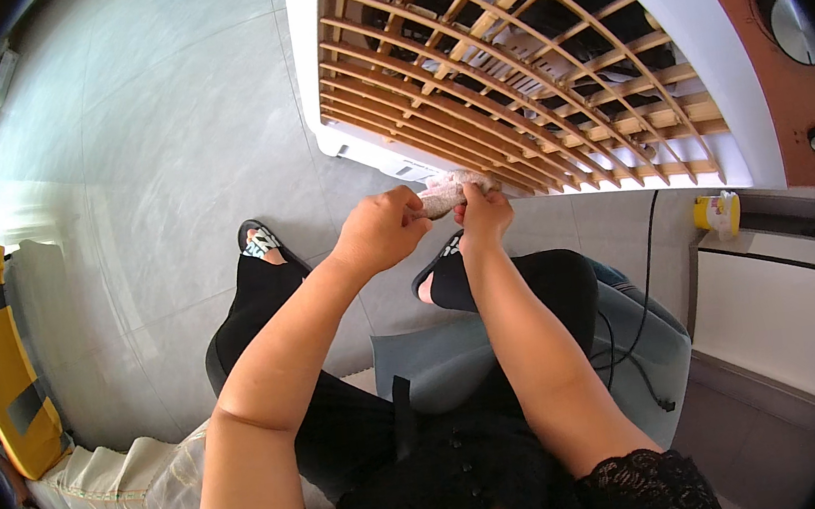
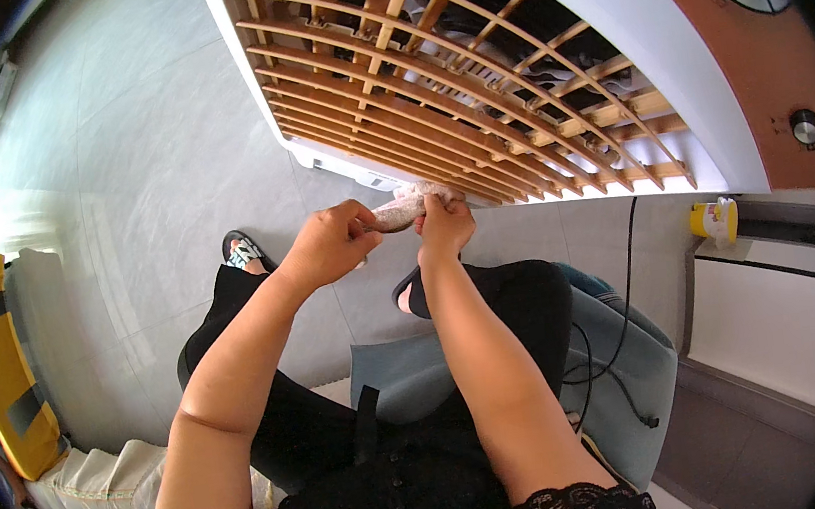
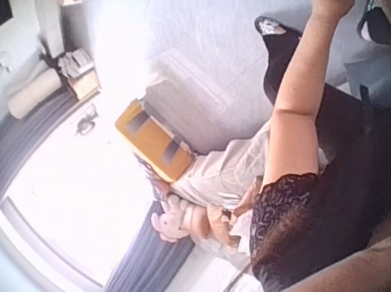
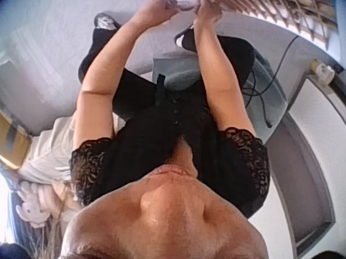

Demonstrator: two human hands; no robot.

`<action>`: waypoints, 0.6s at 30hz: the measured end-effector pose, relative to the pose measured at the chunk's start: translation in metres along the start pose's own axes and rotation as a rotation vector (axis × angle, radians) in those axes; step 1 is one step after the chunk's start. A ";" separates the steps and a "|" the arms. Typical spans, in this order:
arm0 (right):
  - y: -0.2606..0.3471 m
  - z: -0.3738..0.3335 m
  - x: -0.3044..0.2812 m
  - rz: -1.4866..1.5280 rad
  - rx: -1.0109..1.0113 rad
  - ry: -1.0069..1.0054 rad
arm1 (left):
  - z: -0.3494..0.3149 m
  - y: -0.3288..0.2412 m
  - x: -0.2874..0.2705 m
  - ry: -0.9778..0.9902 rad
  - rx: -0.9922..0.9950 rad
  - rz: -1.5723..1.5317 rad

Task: The person wipes the front grill and top surface of a portable air cooler using a cloth. They systematically clean the slats and the control panel area while seated on a low stool.

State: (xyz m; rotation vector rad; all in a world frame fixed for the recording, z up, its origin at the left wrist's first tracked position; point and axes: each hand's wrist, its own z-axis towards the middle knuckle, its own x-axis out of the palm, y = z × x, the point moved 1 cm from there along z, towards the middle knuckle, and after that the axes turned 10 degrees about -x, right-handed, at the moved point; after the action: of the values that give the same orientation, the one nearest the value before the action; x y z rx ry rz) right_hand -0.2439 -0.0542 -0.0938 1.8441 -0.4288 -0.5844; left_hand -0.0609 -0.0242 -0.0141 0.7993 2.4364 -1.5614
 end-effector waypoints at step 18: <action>-0.024 -0.053 0.102 -0.625 -0.935 0.450 | -0.008 0.020 -0.044 -0.285 -0.134 0.202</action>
State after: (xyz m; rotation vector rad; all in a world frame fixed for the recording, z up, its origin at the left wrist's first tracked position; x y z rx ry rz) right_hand -0.1295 -0.0620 -0.1209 1.0990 0.6631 -0.6071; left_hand -0.0125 -0.0261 -0.0097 0.7188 2.1572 -1.3220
